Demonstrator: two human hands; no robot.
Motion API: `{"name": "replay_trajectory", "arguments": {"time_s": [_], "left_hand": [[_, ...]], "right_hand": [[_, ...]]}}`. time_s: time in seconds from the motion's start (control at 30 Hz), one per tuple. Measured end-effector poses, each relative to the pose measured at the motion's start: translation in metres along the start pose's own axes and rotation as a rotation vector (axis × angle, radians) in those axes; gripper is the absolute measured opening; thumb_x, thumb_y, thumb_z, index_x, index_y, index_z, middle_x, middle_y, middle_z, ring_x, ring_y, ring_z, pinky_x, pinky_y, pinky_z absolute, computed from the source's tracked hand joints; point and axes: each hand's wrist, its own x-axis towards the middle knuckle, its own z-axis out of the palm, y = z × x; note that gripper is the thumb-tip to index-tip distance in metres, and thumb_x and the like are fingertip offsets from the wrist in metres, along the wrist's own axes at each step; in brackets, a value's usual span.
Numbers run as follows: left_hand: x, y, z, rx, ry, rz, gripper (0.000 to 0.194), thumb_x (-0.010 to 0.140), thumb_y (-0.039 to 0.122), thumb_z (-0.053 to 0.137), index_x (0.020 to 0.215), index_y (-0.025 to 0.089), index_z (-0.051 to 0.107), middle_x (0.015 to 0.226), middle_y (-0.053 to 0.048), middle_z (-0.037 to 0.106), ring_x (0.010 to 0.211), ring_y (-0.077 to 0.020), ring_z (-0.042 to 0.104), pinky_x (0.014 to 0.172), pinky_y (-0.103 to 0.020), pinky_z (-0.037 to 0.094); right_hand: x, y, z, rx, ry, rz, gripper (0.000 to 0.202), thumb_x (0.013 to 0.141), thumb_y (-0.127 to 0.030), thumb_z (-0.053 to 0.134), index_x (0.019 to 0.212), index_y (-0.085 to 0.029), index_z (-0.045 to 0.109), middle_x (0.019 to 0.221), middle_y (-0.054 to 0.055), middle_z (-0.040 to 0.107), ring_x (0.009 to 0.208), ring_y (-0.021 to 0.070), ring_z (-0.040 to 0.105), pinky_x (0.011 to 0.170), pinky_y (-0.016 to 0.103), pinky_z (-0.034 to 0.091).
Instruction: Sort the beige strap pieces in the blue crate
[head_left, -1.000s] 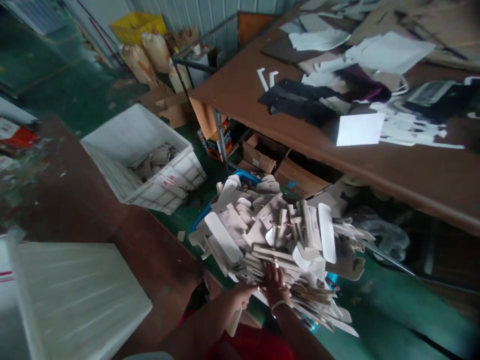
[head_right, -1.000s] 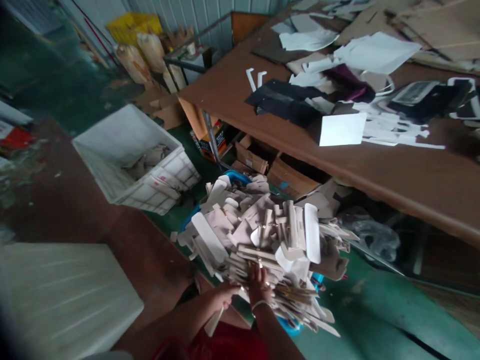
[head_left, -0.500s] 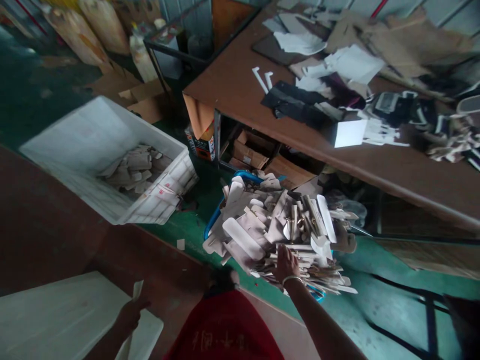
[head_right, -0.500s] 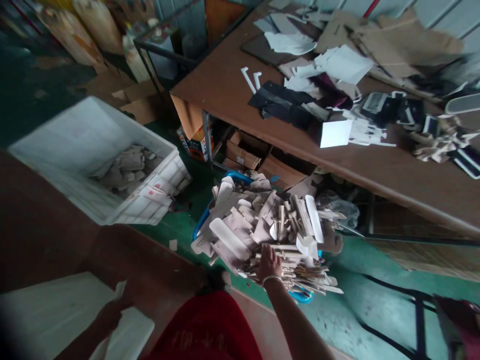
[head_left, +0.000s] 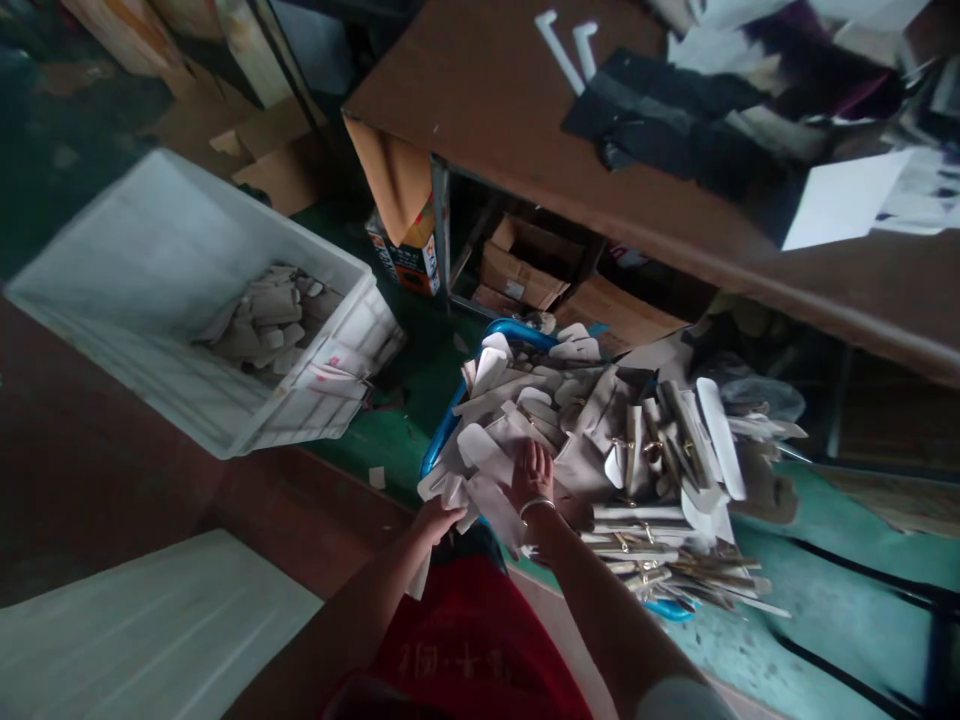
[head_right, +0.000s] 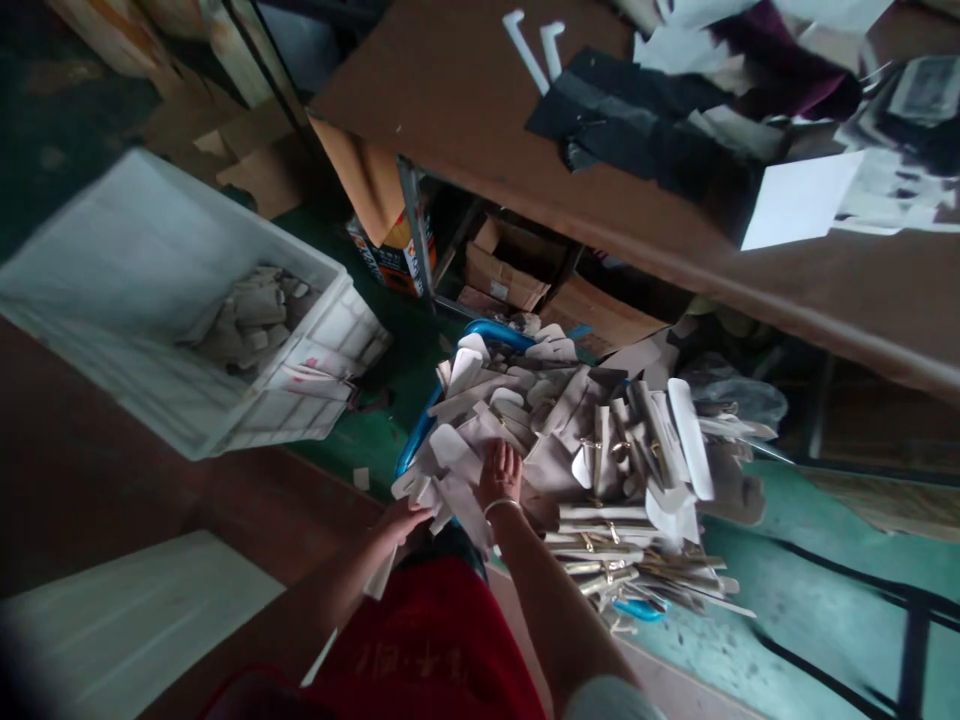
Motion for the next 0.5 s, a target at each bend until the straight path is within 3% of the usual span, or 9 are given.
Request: {"name": "replay_trajectory", "arguments": {"time_s": [0.13, 0.27, 0.37, 0.5], "left_hand": [[0.02, 0.044, 0.008, 0.009, 0.005, 0.033, 0.036, 0.069, 0.039, 0.074, 0.091, 0.013, 0.061, 0.072, -0.007, 0.062, 0.06, -0.0159, 0.056, 0.049, -0.023, 0.038], [0.041, 0.071, 0.02, -0.056, -0.077, 0.075, 0.042, 0.066, 0.039, 0.078, 0.094, 0.013, 0.06, 0.073, -0.006, 0.063, 0.057, -0.0133, 0.055, 0.045, -0.021, 0.035], [0.057, 0.078, 0.029, -0.156, -0.073, 0.038, 0.047, 0.066, 0.038, 0.078, 0.101, 0.014, 0.059, 0.08, -0.007, 0.066, 0.057, -0.0147, 0.057, 0.042, -0.022, 0.034], [0.085, 0.083, 0.031, -0.162, 0.034, 0.04, 0.042, 0.075, 0.031, 0.071, 0.11, 0.013, 0.056, 0.101, -0.014, 0.067, 0.083, -0.0207, 0.065, 0.058, -0.026, 0.047]], "right_hand": [[-0.005, 0.045, -0.018, 0.035, 0.161, -0.057, 0.085, 0.077, -0.049, 0.061, 0.145, -0.007, 0.031, 0.152, 0.017, 0.022, 0.141, 0.0314, 0.016, 0.114, 0.051, 0.01], [0.012, 0.077, 0.001, 0.048, 0.165, -0.073, 0.085, 0.078, -0.057, 0.055, 0.141, -0.003, 0.035, 0.148, 0.019, 0.031, 0.14, 0.0311, 0.019, 0.115, 0.049, 0.011], [0.034, 0.074, 0.022, 0.062, 0.139, -0.048, 0.079, 0.081, -0.054, 0.053, 0.14, -0.004, 0.038, 0.149, 0.019, 0.029, 0.139, 0.0319, 0.018, 0.114, 0.05, 0.01], [0.06, 0.051, 0.035, 0.095, 0.131, 0.013, 0.073, 0.084, -0.052, 0.051, 0.138, -0.005, 0.041, 0.15, 0.019, 0.028, 0.139, 0.0318, 0.019, 0.114, 0.052, 0.009]]}}
